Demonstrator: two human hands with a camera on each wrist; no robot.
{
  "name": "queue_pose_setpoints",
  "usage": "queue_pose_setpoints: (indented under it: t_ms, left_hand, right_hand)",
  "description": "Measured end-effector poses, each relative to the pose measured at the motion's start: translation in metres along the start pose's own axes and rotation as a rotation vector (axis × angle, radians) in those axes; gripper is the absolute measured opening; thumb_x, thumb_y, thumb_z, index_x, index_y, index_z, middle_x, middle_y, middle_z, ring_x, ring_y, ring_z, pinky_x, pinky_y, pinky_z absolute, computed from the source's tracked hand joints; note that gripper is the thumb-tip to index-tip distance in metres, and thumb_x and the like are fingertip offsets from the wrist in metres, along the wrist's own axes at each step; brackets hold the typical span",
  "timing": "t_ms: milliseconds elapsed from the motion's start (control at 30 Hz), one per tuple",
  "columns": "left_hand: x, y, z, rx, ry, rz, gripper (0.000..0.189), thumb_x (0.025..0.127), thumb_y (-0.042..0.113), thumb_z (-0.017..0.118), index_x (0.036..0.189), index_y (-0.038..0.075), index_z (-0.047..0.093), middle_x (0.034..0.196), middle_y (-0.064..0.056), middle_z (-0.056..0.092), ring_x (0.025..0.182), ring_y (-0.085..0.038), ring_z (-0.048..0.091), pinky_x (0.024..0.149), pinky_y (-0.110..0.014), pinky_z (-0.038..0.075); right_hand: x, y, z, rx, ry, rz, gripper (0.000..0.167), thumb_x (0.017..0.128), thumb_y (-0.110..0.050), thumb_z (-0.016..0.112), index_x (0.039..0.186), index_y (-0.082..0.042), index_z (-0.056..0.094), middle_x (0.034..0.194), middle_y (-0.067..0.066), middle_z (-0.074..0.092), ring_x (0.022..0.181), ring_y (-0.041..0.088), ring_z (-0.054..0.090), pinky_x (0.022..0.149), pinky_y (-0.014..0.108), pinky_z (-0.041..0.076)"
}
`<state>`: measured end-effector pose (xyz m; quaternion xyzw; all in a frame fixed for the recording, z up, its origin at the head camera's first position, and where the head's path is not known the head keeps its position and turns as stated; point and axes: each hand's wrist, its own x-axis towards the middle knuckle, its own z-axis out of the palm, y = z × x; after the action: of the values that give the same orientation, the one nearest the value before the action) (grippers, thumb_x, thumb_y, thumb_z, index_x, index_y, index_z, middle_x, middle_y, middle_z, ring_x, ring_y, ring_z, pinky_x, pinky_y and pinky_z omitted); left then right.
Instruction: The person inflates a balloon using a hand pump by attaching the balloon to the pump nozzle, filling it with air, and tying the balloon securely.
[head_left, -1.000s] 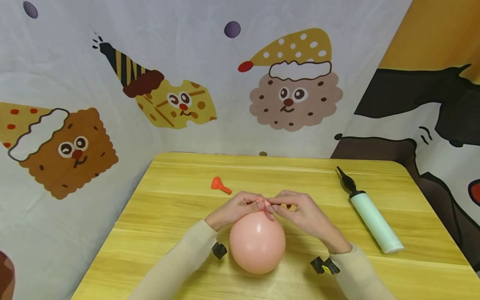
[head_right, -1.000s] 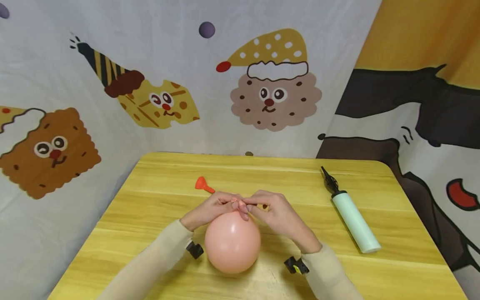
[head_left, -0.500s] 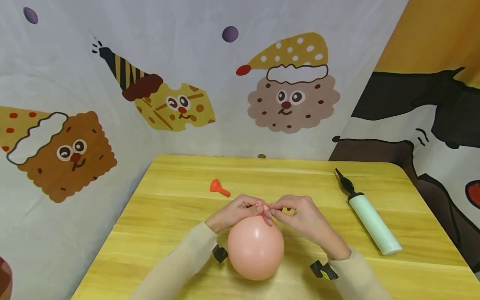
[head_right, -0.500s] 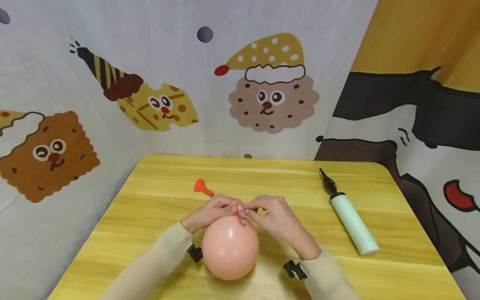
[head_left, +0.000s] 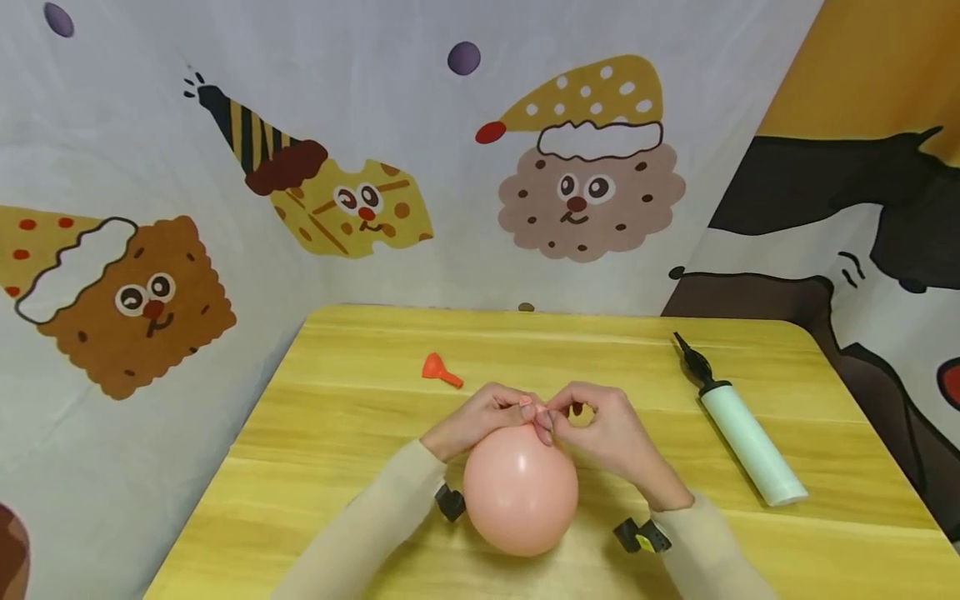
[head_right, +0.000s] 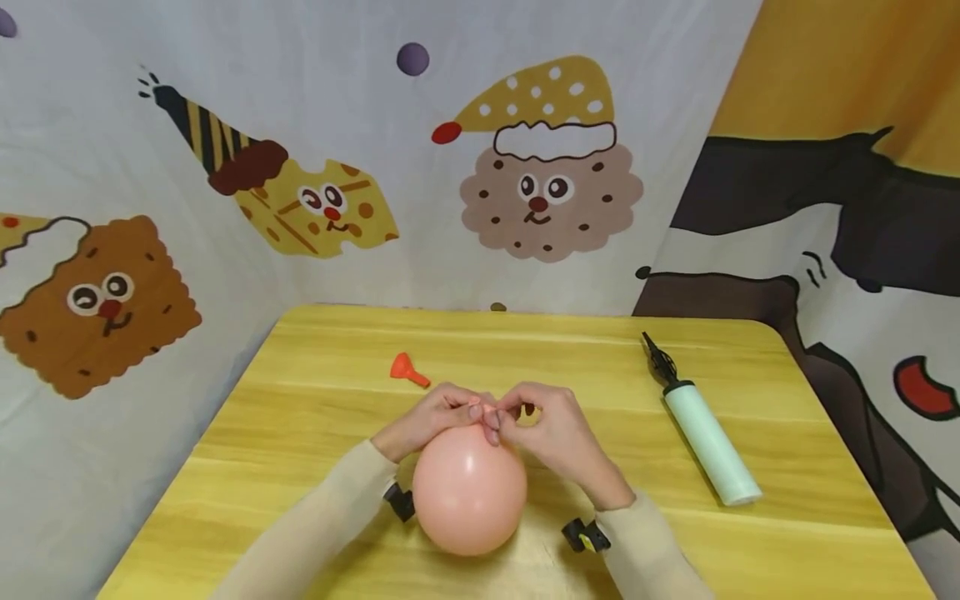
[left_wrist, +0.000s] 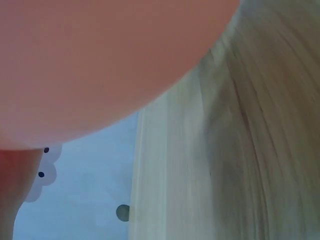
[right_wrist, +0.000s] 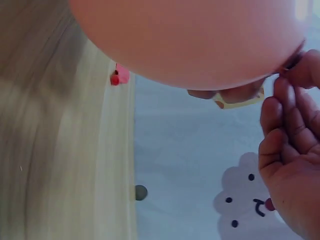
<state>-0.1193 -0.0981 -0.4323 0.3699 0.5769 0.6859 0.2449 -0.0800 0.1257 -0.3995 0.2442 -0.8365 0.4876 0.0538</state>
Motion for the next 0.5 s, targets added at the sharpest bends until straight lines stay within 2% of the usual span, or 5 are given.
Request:
queue_pose_setpoints:
  t_ms: [167, 300, 400, 433, 500]
  left_hand:
    - [0.005, -0.001, -0.001, -0.055, 0.012, -0.026, 0.038, 0.109, 0.024, 0.054, 0.111, -0.012, 0.068, 0.102, -0.001, 0.076, 0.117, -0.022, 0.062, 0.109, -0.044, 0.047]
    - [0.006, -0.003, -0.002, -0.085, -0.015, -0.033, 0.031, 0.109, 0.031, 0.056, 0.106, 0.008, 0.076, 0.096, 0.003, 0.076, 0.112, -0.02, 0.063, 0.109, -0.044, 0.047]
    - [0.008, -0.003, -0.003, -0.089, -0.042, -0.029, 0.027, 0.106, 0.04, 0.058, 0.104, 0.021, 0.078, 0.092, 0.005, 0.076, 0.108, -0.019, 0.065, 0.11, -0.044, 0.045]
    - [0.008, -0.003, -0.004, -0.088, -0.049, -0.033, 0.029, 0.105, 0.042, 0.059, 0.104, 0.02, 0.078, 0.092, 0.005, 0.076, 0.108, -0.018, 0.065, 0.11, -0.044, 0.045]
    - [0.008, -0.002, -0.004, -0.077, -0.046, -0.045, 0.039, 0.103, 0.044, 0.061, 0.107, 0.009, 0.079, 0.092, 0.004, 0.077, 0.107, -0.017, 0.067, 0.11, -0.042, 0.046]
  right_hand:
    - [0.004, 0.008, 0.001, 0.169, -0.036, 0.035, 0.017, 0.093, -0.003, 0.07, 0.091, -0.019, 0.071, 0.086, -0.005, 0.07, 0.085, 0.018, 0.065, 0.077, 0.033, 0.054]
    - [0.004, 0.014, 0.001, 0.335, -0.106, 0.036, 0.011, 0.098, 0.0, 0.063, 0.094, -0.009, 0.068, 0.09, 0.003, 0.069, 0.087, 0.02, 0.066, 0.081, 0.03, 0.055]
    - [0.005, 0.018, 0.001, 0.5, -0.208, 0.01, 0.011, 0.1, 0.001, 0.055, 0.094, -0.003, 0.064, 0.088, 0.007, 0.068, 0.089, 0.022, 0.065, 0.088, 0.032, 0.054]
    - [0.006, 0.019, 0.0, 0.567, -0.254, 0.012, 0.012, 0.1, 0.001, 0.052, 0.094, -0.001, 0.062, 0.088, 0.008, 0.067, 0.091, 0.023, 0.064, 0.092, 0.034, 0.052]
    - [0.006, 0.022, -0.001, 0.693, -0.342, 0.037, 0.013, 0.099, 0.0, 0.047, 0.093, 0.0, 0.059, 0.087, 0.008, 0.065, 0.096, 0.023, 0.061, 0.099, 0.038, 0.046]
